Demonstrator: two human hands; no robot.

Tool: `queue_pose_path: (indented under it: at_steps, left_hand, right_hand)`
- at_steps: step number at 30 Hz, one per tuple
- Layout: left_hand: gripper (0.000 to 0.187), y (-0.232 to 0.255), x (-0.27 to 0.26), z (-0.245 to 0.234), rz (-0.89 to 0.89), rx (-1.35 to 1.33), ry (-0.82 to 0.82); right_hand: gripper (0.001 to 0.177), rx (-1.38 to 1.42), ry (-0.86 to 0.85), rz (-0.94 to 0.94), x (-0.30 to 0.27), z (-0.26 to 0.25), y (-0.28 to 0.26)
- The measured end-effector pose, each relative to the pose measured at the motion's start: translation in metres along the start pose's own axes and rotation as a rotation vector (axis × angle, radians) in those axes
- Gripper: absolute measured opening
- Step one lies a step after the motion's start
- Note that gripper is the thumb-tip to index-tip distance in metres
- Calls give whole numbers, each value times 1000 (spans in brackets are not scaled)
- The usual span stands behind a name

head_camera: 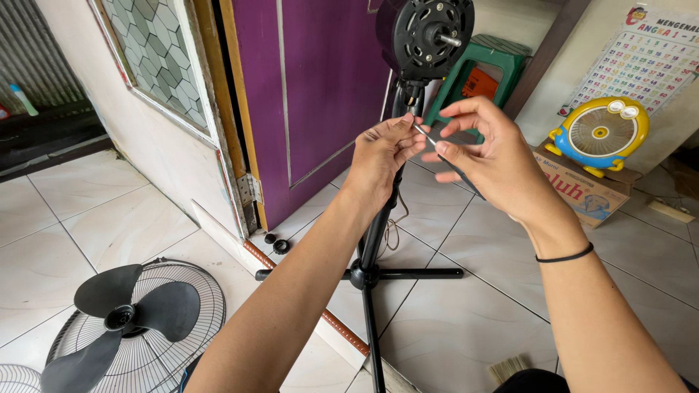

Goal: The person assembles a standing fan by attaching the motor housing to the stand and securing it with a screwdriver. They then place the fan blade and front cage onto the motor shaft.

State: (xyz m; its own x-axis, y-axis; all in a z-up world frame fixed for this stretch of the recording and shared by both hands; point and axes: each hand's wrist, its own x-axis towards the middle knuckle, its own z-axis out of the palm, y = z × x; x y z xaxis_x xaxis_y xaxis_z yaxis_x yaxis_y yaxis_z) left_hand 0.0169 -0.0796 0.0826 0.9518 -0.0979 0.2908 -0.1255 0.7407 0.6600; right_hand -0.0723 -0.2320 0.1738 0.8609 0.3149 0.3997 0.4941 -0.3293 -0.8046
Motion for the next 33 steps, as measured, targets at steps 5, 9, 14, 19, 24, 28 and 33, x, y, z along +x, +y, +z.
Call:
queue_pose_path:
  at_steps: [5, 9, 14, 19, 24, 28, 33]
  left_hand:
    - [20, -1, 0, 1, 27, -54, 11]
    - [24, 7, 2, 8, 90, -28, -28]
    - [25, 27, 7, 18, 107, 43, -73]
    - [21, 35, 11, 29, 54, 37, -62]
    - [18, 40, 19, 35, 30, -4, -33]
    - [18, 44, 27, 40, 0, -20, -11]
    - [19, 55, 34, 47, 40, 10, -34]
  right_hand:
    - [28, -368, 112, 220, -1, 5, -9]
    - [27, -362, 67, 4, 1, 6, -8]
    - [48, -241, -15, -80, 1, -2, -15]
    - [50, -495, 70, -286, 8, -2, -27]
    - [49, -653, 117, -222, 17, 0, -44]
    - [47, -806, 131, -128, 20, 1, -55]
    - [43, -837, 160, -349, 31, -3, -59]
